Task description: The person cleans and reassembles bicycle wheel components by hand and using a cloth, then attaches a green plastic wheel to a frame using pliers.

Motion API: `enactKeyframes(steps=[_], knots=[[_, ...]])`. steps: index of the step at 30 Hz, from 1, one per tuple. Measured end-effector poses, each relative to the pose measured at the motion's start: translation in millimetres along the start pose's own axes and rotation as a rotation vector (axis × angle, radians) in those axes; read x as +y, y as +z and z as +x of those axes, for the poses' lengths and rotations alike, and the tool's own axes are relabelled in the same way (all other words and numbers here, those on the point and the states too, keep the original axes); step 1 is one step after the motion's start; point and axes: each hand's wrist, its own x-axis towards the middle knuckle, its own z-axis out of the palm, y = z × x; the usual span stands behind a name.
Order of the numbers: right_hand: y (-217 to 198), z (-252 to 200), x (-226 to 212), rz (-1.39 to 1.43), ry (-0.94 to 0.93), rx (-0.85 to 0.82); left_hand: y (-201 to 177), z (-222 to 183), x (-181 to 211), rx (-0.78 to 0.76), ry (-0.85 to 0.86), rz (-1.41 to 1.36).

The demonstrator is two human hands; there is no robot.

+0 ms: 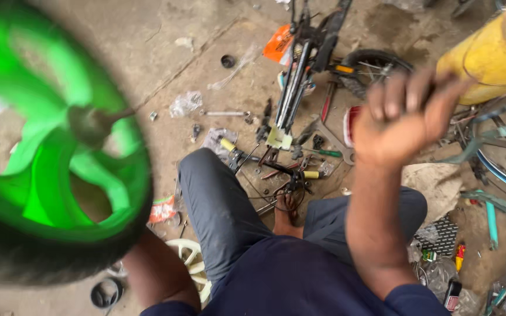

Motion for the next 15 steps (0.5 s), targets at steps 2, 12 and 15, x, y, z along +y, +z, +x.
enactKeyframes(steps=[2,12,15], knots=[[-55,-38,8,-0.086,0.098,0.106,-61,2,-6,0.128,0.032,0.094],[-262,-284,231,-1.26,1.192,-0.321,-253,-148,-194,0.046,-0.008,1.445],[-277,-290,275,-1.455,1.068,-0.681,-256,-185,-202,-0.006,-0.312,1.519]])
